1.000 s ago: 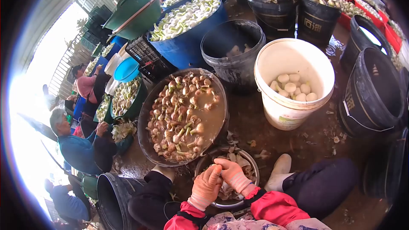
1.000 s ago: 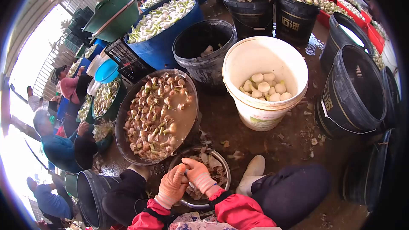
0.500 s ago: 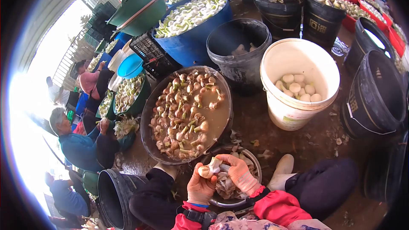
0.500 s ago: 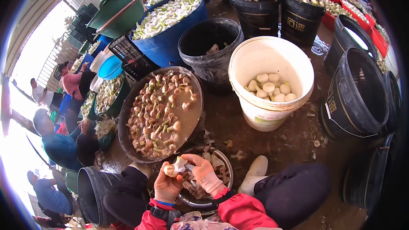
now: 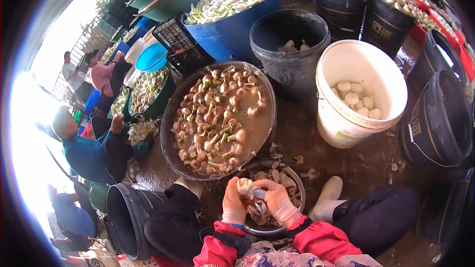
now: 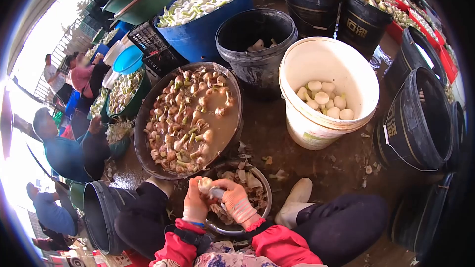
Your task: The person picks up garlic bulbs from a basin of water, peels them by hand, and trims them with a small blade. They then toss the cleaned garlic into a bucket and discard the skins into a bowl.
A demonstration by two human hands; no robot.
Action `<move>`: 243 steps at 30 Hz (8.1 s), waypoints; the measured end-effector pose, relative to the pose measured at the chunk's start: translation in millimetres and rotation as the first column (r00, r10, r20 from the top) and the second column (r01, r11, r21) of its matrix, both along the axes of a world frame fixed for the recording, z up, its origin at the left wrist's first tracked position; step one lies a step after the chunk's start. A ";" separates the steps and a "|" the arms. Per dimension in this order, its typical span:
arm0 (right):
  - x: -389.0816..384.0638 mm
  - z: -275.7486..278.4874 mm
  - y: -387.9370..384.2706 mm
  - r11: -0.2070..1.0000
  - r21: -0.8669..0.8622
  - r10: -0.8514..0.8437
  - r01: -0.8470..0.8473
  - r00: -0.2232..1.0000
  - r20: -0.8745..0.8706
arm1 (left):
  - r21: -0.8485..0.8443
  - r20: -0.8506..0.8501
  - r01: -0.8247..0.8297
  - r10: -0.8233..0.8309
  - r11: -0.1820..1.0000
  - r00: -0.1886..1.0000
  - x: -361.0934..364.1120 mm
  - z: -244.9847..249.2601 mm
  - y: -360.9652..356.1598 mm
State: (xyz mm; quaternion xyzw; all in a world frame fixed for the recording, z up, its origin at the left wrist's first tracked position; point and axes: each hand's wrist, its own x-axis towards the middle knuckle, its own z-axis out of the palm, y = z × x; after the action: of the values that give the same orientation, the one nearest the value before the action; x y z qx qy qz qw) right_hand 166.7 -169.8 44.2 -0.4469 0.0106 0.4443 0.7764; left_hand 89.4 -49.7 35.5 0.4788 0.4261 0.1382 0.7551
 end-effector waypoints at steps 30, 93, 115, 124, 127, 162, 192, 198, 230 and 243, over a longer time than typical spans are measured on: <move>-5.8 0.7 -6.7 0.932 -0.239 0.359 -0.271 0.773 0.523 | 0.677 -0.546 0.679 -0.426 0.285 0.722 -44.5 38.4 12.8; 24.5 -40.9 6.2 0.986 0.028 -0.151 0.163 0.956 -0.253 | -0.258 0.411 0.407 -0.282 0.876 0.867 22.2 14.4 53.2; -1.6 -33.8 -1.3 0.984 0.153 -0.091 0.093 0.996 -0.019 | -0.480 0.347 0.024 0.165 0.877 0.923 -14.5 29.0 -3.4; -7.1 -39.2 1.6 0.990 0.101 0.111 -0.094 0.979 -0.172 | 0.404 -0.008 0.175 -0.188 0.898 0.982 -20.6 -11.7 5.1; -2.1 -16.5 1.3 0.964 -0.171 0.199 -0.203 0.979 -0.039 | -0.082 0.058 0.059 -0.055 0.995 0.997 0.3 19.3 9.4; -3.0 -68.5 3.1 0.954 0.241 0.174 -0.181 0.983 0.049 | 0.322 0.089 0.351 -0.397 0.879 0.913 -40.1 35.9 11.5; -9.8 -48.0 17.7 0.624 -0.516 0.781 -0.587 0.436 0.448 | 0.027 0.375 0.512 -0.483 0.859 0.791 178.5 92.0 50.2; -1.1 -57.2 20.1 0.692 -0.449 0.717 -0.565 0.611 0.336 | 0.049 -0.911 0.996 -0.406 0.080 0.078 180.0 -49.6 127.8; -17.7 -45.4 16.1 0.959 -0.252 -0.053 0.131 0.954 0.295 | 0.815 -0.579 0.530 -0.306 -0.233 0.756 -11.9 31.8 -18.0; -10.5 -35.0 11.0 0.998 0.042 0.044 -0.047 0.996 0.076 | -0.088 0.241 0.271 -0.243 0.959 0.940 -32.6 9.5 11.6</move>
State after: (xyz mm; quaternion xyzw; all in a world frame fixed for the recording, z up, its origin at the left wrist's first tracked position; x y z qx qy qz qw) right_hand 156.3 -158.8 9.2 -0.4465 -0.0383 0.4448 0.7755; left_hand 56.8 -38.2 44.9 0.4651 0.2781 0.0664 0.8378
